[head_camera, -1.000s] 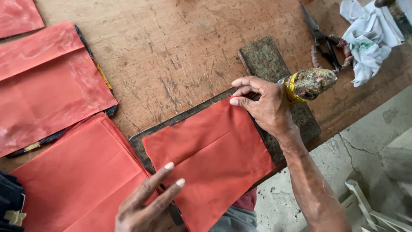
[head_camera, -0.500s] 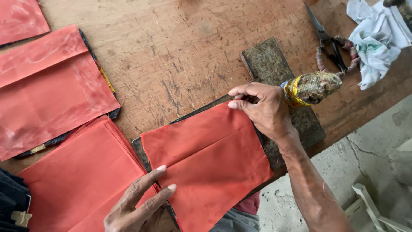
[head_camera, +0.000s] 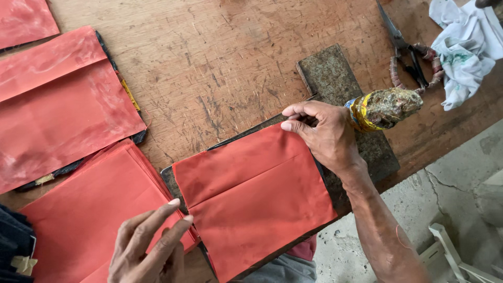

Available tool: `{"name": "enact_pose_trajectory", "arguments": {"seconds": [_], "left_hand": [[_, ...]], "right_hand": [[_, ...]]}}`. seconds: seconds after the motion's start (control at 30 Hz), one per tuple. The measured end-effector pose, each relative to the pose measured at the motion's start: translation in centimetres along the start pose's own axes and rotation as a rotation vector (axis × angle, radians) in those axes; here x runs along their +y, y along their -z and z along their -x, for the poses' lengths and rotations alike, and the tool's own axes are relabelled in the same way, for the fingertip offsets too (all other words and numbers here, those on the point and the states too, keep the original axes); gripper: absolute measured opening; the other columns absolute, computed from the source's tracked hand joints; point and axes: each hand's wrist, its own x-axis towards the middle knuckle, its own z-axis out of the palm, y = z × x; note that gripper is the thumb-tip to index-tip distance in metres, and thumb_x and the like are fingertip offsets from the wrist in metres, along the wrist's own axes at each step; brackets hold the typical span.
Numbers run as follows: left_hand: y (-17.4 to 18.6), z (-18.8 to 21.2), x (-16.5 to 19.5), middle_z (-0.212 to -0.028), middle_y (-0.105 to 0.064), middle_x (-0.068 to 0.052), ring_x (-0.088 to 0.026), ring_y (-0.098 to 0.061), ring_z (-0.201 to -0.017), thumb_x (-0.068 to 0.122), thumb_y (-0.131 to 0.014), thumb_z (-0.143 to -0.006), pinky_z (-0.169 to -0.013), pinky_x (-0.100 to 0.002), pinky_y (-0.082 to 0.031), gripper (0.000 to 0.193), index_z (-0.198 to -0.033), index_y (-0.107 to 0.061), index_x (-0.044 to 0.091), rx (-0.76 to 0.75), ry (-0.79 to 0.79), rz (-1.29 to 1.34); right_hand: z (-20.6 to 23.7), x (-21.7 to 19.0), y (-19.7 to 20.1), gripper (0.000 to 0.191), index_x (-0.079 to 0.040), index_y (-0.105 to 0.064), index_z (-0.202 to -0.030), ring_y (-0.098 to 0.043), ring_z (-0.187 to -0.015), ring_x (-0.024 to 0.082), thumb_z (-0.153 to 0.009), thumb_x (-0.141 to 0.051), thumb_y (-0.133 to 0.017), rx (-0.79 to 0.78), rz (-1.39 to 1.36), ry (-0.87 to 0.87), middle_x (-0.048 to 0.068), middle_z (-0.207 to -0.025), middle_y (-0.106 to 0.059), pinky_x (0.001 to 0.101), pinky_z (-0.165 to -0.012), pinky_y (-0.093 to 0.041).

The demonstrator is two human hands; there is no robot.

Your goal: The person applies glue from a bottle with a brush cap onto red fabric squares and folds the fabric edges over black layered panels, pressing the folds flat, then sets the finished panel aside and starts the next one.

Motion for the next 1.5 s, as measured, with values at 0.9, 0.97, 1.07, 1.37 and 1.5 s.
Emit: {"name": "enact_pose_trajectory", "arguments": {"seconds": [0.9,0.97,1.07,1.37,1.5], "left_hand": [[-11.0,-7.3,7.2,-0.162,-0.026,-0.028,-0.039,-0.021,-0.153,0.037,-0.047,-0.101,-0.122,-0.049,-0.020,0.071,-0.151,-0.031,-0.011,-0.489,-0.351,-0.028],[-11.0,-7.9,7.2,-0.162,-0.028,-0.028,-0.040,-0.023,-0.153,0.035,-0.048,-0.101,-0.120,-0.050,-0.023,0.063,-0.146,-0.035,-0.008,-0.506,-0.375,-0.088],[-11.2,-8.4,7.4,-0.163,-0.028,-0.026,-0.042,-0.023,-0.153,0.035,-0.049,-0.101,-0.119,-0.051,-0.026,0.053,-0.139,-0.040,-0.001,-0.504,-0.386,-0.136],[-12.7,-9.3,7.0,-0.168,-0.024,-0.018,-0.037,-0.028,-0.145,0.042,-0.044,-0.104,-0.118,-0.053,-0.026,0.070,-0.159,-0.031,0.001,-0.454,-0.409,-0.144],[-14.1,-10.2,6.7,-0.166,-0.022,-0.017,-0.037,-0.026,-0.149,0.047,-0.042,-0.103,-0.121,-0.055,-0.021,0.073,-0.157,-0.029,0.000,-0.362,-0.410,-0.225]], "right_hand": [[0.4,1.1,-1.0,0.026,-0.003,-0.072,-0.107,-0.071,-0.080,0.010,-0.087,-0.014,-0.084,0.098,-0.036,0.000,0.004,-0.090,-0.076,0.0239,-0.071,-0.058],[0.1,0.9,-1.0,0.033,-0.003,-0.067,-0.112,-0.068,-0.078,0.010,-0.088,-0.016,-0.085,0.143,-0.042,-0.005,0.004,-0.091,-0.070,0.0240,-0.069,-0.058],[0.2,0.4,-0.5,0.034,-0.003,-0.058,-0.122,-0.061,-0.083,0.012,-0.097,-0.013,-0.078,0.187,-0.127,0.019,0.006,-0.101,-0.059,0.0249,-0.067,-0.059],[7.9,-2.1,3.1,0.024,-0.007,-0.061,-0.129,-0.066,-0.098,0.020,-0.105,-0.008,-0.058,0.064,0.194,0.073,0.009,-0.119,-0.065,0.0339,-0.087,-0.056],[10.2,-4.9,3.4,0.038,-0.003,-0.059,-0.126,-0.066,-0.088,0.023,-0.092,-0.015,-0.070,-0.037,0.227,-0.181,0.015,-0.110,-0.066,0.0361,-0.075,-0.056]]}}
